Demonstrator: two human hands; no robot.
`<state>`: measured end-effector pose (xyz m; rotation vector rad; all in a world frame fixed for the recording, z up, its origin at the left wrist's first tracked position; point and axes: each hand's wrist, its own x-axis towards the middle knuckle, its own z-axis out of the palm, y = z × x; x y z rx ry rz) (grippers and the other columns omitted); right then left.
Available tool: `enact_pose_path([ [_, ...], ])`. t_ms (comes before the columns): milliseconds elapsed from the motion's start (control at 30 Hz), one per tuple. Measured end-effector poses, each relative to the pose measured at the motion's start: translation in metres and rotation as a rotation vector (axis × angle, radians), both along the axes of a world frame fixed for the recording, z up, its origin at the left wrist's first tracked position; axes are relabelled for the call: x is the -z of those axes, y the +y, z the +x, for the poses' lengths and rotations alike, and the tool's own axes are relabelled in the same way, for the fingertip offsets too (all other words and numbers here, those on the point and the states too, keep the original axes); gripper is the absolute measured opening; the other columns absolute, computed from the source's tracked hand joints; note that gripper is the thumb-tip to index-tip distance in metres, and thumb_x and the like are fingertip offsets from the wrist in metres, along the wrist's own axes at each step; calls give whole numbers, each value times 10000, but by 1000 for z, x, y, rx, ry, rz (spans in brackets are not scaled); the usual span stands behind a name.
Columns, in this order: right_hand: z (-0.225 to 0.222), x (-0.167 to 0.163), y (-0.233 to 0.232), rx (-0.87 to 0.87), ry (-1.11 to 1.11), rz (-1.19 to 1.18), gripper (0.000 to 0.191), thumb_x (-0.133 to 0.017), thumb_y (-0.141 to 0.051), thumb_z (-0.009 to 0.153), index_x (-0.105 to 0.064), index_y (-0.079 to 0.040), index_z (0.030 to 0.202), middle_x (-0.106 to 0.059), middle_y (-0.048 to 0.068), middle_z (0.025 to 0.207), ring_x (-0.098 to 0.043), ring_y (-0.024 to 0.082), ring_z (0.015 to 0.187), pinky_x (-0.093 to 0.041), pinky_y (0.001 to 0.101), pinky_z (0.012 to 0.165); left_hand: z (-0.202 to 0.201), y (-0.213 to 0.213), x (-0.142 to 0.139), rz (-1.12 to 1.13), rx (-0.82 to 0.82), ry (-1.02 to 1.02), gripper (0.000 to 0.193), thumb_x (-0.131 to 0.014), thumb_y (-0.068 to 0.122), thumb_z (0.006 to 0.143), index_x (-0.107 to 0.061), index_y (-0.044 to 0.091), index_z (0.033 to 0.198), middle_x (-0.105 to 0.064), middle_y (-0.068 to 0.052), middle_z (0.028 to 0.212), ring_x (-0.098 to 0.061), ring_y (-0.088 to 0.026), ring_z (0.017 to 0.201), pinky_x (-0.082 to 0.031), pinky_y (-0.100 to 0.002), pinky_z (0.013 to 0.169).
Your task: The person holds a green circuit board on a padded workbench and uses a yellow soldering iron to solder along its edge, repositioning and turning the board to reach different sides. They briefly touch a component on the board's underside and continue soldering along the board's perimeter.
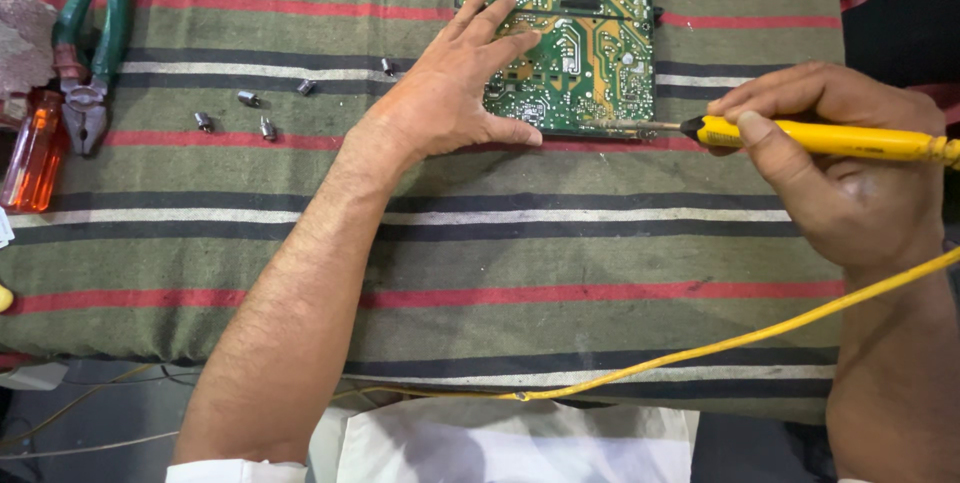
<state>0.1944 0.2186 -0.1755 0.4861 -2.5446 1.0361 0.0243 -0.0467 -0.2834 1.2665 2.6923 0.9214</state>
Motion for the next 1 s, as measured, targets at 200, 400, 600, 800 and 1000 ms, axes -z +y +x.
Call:
enact_pose_path([
  [200,0,-1,-1,-10,21,36,73,-624,24,1007,-653,73,962,-712,189,1036,-724,218,957,-595,303,888,0,0,0,0,1,-2,1027,-924,571,659,-510,139,1493,-274,-197,1642,-161,-410,1537,-238,-496,1242],
  [400,-1,1,-3,1,30,40,73,-633,30,997,-648,77,942,-713,191,1032,-728,225,951,-596,300,871,1,0,0,17,11,21,1030,-934,544,654,-512,132,1498,-264,-204,1646,-163,-414,1540,-237,-496,1246],
  [600,-1,1,-12,-7,41,76,57,-650,36,981,-650,69,934,-714,184,1010,-730,226,948,-586,290,837,2,0,3,8,13,62,1021,-939,525,659,-510,139,1501,-254,-201,1648,-160,-417,1535,-224,-511,1242],
  [800,5,-11,-32,-10,48,223,44,-698,39,891,-655,41,880,-736,150,972,-722,200,810,-567,287,701,4,0,1,22,19,56,1014,-941,519,666,-512,135,1500,-247,-211,1649,-156,-423,1538,-231,-513,1245],
  [1000,9,-17,-43,-7,86,271,66,-712,36,865,-649,32,885,-730,139,962,-723,205,801,-566,287,671,6,1,-2,6,4,38,1020,-939,525,665,-503,138,1501,-237,-207,1646,-148,-413,1536,-226,-519,1237],
])
